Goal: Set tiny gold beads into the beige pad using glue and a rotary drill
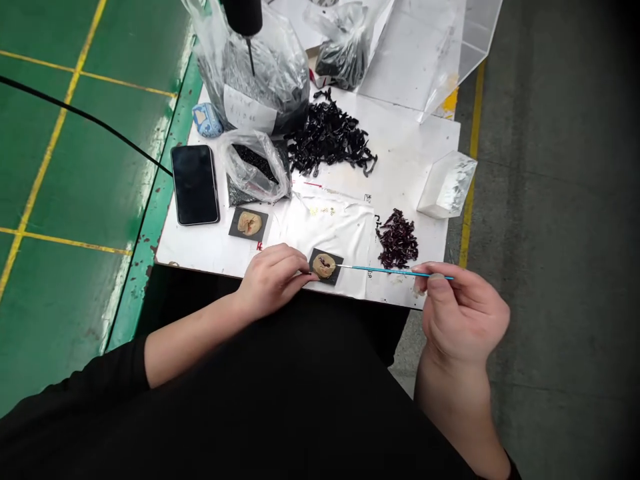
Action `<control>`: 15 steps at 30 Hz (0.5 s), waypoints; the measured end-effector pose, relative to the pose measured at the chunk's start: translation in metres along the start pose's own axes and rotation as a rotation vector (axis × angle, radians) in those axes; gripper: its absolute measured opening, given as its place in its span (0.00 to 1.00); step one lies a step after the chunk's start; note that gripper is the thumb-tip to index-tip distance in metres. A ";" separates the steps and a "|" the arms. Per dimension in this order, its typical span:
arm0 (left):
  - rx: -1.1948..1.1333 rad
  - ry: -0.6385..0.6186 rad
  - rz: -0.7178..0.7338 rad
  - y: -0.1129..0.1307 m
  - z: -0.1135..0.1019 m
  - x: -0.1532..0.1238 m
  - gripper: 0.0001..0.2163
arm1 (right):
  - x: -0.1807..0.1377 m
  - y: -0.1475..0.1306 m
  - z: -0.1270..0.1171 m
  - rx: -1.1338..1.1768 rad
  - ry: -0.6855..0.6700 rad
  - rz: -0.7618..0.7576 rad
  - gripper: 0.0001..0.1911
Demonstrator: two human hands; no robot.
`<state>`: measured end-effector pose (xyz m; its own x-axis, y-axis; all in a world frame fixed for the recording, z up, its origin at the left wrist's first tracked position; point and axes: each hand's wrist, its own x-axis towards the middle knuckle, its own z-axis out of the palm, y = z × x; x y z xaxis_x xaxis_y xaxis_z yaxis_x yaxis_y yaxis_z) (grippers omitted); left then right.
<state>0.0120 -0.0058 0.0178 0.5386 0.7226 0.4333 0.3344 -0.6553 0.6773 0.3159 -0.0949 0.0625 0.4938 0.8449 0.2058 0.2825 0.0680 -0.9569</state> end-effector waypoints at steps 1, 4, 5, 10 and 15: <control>0.006 0.010 0.009 -0.001 0.004 -0.002 0.06 | -0.001 0.001 0.000 -0.017 -0.012 -0.009 0.07; 0.063 0.024 0.077 -0.006 0.011 -0.006 0.04 | -0.001 0.004 0.002 -0.058 -0.033 -0.036 0.07; 0.084 0.023 0.101 -0.008 0.012 -0.007 0.03 | -0.001 0.005 0.003 -0.066 -0.035 -0.038 0.07; 0.132 -0.003 0.141 -0.010 0.015 -0.011 0.05 | -0.002 0.007 0.006 -0.071 -0.045 -0.013 0.08; 0.150 0.002 0.169 -0.011 0.017 -0.013 0.07 | -0.002 0.010 0.008 -0.060 -0.042 -0.029 0.07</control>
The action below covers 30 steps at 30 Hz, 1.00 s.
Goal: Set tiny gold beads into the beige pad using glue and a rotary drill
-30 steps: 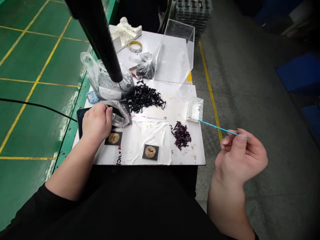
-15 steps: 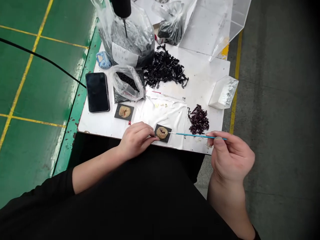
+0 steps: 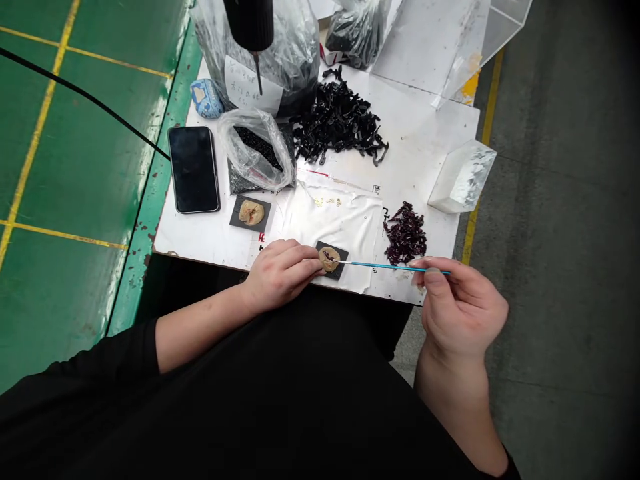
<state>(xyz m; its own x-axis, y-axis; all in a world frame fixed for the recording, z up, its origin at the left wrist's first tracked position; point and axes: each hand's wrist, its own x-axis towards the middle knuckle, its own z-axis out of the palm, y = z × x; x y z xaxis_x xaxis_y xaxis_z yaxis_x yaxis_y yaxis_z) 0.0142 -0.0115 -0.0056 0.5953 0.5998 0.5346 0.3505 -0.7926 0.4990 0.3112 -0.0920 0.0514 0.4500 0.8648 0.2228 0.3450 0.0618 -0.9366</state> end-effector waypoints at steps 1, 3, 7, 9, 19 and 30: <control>0.010 -0.005 -0.002 0.000 0.000 -0.001 0.06 | 0.000 0.000 0.000 -0.002 0.000 -0.006 0.07; 0.028 -0.014 -0.011 0.000 0.001 -0.001 0.06 | 0.000 0.002 0.001 -0.020 -0.003 -0.009 0.06; 0.037 -0.015 -0.008 0.000 0.002 -0.001 0.07 | 0.002 0.004 0.002 -0.068 -0.018 0.006 0.08; 0.043 -0.019 -0.009 0.001 0.001 0.000 0.07 | 0.002 0.005 0.003 -0.079 -0.020 0.001 0.09; 0.087 -0.131 0.026 -0.001 0.001 -0.002 0.06 | 0.001 0.003 0.002 -0.072 -0.032 0.002 0.06; 0.099 -0.113 0.046 -0.002 0.002 0.001 0.06 | 0.009 0.000 -0.006 0.066 0.120 -0.096 0.07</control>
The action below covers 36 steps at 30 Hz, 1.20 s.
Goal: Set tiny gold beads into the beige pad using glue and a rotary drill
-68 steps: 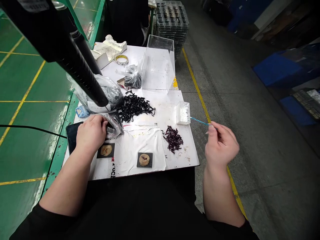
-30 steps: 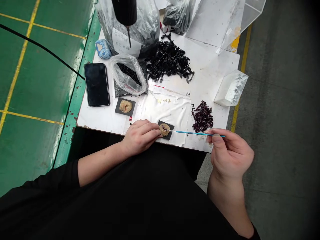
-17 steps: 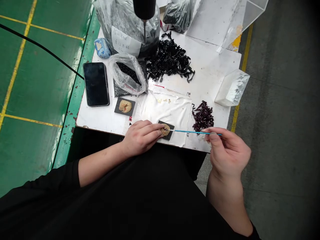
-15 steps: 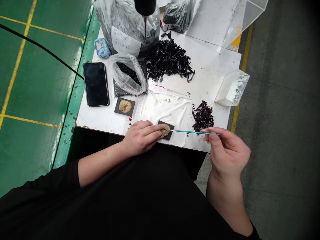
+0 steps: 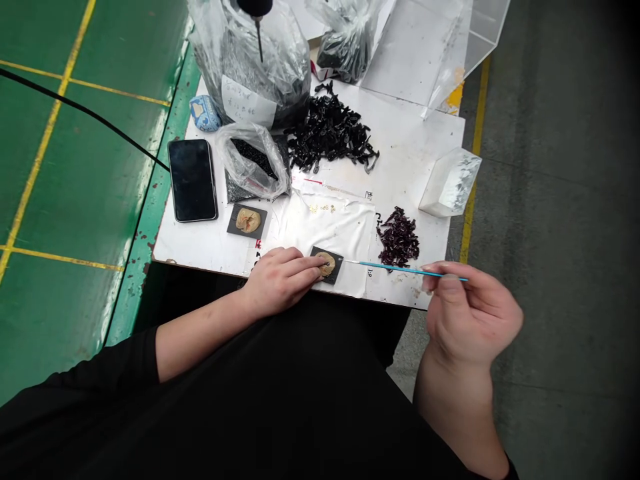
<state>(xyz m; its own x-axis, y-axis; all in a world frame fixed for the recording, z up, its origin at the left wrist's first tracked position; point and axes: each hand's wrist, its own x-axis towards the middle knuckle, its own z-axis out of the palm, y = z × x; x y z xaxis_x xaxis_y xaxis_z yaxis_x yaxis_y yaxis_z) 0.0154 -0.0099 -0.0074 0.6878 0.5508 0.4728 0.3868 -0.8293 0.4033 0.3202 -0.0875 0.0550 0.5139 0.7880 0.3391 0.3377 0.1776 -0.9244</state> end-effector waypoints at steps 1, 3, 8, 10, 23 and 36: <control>-0.003 0.009 0.000 0.000 0.000 0.000 0.06 | 0.005 0.001 -0.001 0.031 0.055 -0.044 0.07; -0.010 0.024 -0.005 0.002 -0.001 0.002 0.05 | 0.018 0.006 -0.004 0.037 0.202 -0.136 0.06; -0.023 0.029 -0.032 0.006 -0.006 0.008 0.07 | 0.052 0.031 -0.022 -0.390 0.479 -0.159 0.11; -0.030 0.031 -0.028 0.006 -0.008 0.010 0.08 | 0.062 0.040 -0.029 -0.524 0.450 -0.165 0.14; -0.040 0.058 -0.033 0.009 -0.010 0.010 0.12 | 0.073 0.054 -0.029 -0.628 0.289 -0.199 0.15; -0.065 0.115 -0.031 0.008 -0.010 0.004 0.11 | 0.069 0.010 0.051 -0.906 -0.293 -0.302 0.14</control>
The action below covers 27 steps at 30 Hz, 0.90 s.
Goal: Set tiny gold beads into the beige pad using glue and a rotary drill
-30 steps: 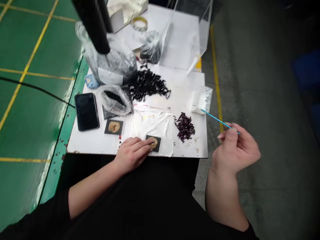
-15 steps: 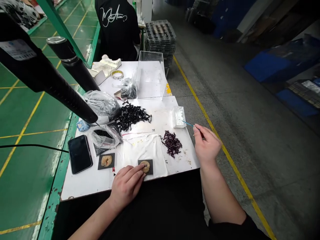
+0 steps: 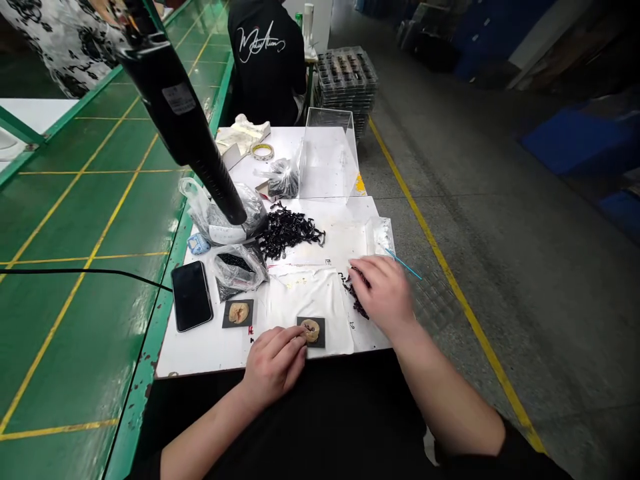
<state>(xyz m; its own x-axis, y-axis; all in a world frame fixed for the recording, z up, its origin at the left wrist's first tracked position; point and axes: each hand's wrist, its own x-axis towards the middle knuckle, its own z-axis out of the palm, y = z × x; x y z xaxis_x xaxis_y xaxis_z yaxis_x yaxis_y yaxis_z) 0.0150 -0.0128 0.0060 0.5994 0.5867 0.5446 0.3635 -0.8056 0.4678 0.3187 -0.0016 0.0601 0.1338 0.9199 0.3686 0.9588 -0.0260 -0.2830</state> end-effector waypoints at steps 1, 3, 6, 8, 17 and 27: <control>-0.009 0.002 0.000 0.000 0.000 0.000 0.11 | 0.016 -0.005 0.008 -0.014 -0.078 -0.007 0.15; -0.028 0.010 0.000 0.000 -0.001 0.001 0.10 | 0.050 -0.013 0.023 -0.047 -0.195 -0.010 0.17; -0.062 0.032 -0.009 0.001 -0.003 0.002 0.09 | 0.092 -0.018 0.042 -0.108 -0.333 0.003 0.20; -0.081 0.051 -0.024 0.001 -0.005 0.001 0.09 | 0.108 -0.020 0.049 -0.140 -0.399 0.011 0.21; -0.139 0.106 -0.057 -0.002 -0.005 -0.001 0.09 | 0.104 -0.014 0.044 -0.081 -0.453 0.091 0.16; -0.148 0.069 -0.080 -0.004 -0.002 -0.001 0.09 | 0.001 -0.035 -0.013 0.579 -0.350 0.207 0.11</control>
<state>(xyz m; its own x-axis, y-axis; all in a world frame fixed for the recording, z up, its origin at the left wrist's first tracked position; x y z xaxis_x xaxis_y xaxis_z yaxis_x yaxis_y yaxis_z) 0.0118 -0.0102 0.0049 0.5202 0.6568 0.5459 0.2963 -0.7382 0.6060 0.2885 -0.0046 0.0823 0.1172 0.9929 -0.0223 0.6216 -0.0909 -0.7780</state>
